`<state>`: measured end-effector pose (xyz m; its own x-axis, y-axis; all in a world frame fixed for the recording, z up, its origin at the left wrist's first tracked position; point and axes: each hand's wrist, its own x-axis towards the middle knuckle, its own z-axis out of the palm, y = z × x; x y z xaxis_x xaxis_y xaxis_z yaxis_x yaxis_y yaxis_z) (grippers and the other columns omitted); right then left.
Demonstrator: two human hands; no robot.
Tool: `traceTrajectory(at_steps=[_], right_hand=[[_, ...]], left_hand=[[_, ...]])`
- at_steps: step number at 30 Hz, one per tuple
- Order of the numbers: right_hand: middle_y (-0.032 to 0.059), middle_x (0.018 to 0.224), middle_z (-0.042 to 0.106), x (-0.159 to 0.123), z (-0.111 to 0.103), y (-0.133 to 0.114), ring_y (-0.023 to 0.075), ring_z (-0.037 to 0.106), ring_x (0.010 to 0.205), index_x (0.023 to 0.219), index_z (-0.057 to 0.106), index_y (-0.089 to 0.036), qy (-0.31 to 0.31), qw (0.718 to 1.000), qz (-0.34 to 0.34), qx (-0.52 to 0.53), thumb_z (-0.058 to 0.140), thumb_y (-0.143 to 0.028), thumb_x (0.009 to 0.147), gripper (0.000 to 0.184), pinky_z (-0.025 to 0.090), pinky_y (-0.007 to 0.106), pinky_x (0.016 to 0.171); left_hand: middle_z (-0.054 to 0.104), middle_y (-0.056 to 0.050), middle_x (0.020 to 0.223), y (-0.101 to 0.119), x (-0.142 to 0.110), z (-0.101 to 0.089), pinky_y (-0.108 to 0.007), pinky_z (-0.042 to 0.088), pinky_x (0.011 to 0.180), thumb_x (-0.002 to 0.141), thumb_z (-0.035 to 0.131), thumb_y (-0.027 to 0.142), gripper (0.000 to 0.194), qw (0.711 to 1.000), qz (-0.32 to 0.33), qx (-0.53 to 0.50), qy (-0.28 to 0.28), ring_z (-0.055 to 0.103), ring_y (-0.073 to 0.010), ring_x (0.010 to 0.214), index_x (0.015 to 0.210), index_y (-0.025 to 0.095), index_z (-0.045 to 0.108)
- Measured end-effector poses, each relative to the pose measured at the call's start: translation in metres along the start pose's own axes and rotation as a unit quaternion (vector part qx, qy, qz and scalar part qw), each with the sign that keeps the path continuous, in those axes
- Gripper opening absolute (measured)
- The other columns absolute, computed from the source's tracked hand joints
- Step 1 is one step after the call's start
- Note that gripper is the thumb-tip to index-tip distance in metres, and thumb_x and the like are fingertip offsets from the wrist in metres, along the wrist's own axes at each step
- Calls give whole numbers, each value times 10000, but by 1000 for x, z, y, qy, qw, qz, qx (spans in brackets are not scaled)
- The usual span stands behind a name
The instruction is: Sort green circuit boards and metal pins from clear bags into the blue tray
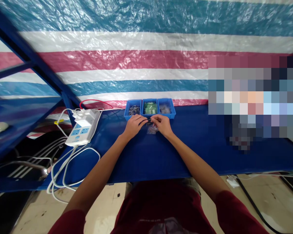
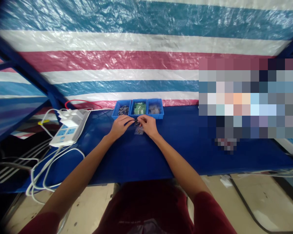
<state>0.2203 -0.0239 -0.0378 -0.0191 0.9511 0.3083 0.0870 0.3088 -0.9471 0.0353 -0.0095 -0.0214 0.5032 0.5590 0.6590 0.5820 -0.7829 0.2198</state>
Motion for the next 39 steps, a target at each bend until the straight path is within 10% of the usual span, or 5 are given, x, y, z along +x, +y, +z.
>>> traceTrajectory(at_steps=[19, 31, 39], right_hand=[[3, 613, 630, -6, 0, -15, 138, 561, 593, 680, 618, -193, -19, 976, -77, -202, 521, -379, 929, 326, 409, 246, 642], [-4, 542, 570, -8, 0, -16, 138, 526, 536, 599, 575, -201, 20, 975, -74, -207, 425, -509, 960, 498, 372, 259, 603], [2, 556, 569, -9, -1, -18, 146, 529, 548, 623, 585, -205, 24, 976, -74, -201, 397, -544, 958, 512, 372, 264, 605]], left_hand=[[698, -40, 780, 14, 3, -4, -274, 475, 675, 925, 588, 357, 231, 987, -75, -128, 62, 615, -151, 701, 808, 180, 678], [735, -88, 911, 23, 8, -1, -293, 532, 723, 867, 629, 454, 313, 883, -260, -380, 90, 702, -191, 847, 783, 180, 503], [620, 6, 664, 19, 8, -5, -251, 468, 614, 905, 569, 451, 288, 936, -215, -271, 59, 568, -122, 591, 792, 187, 579]])
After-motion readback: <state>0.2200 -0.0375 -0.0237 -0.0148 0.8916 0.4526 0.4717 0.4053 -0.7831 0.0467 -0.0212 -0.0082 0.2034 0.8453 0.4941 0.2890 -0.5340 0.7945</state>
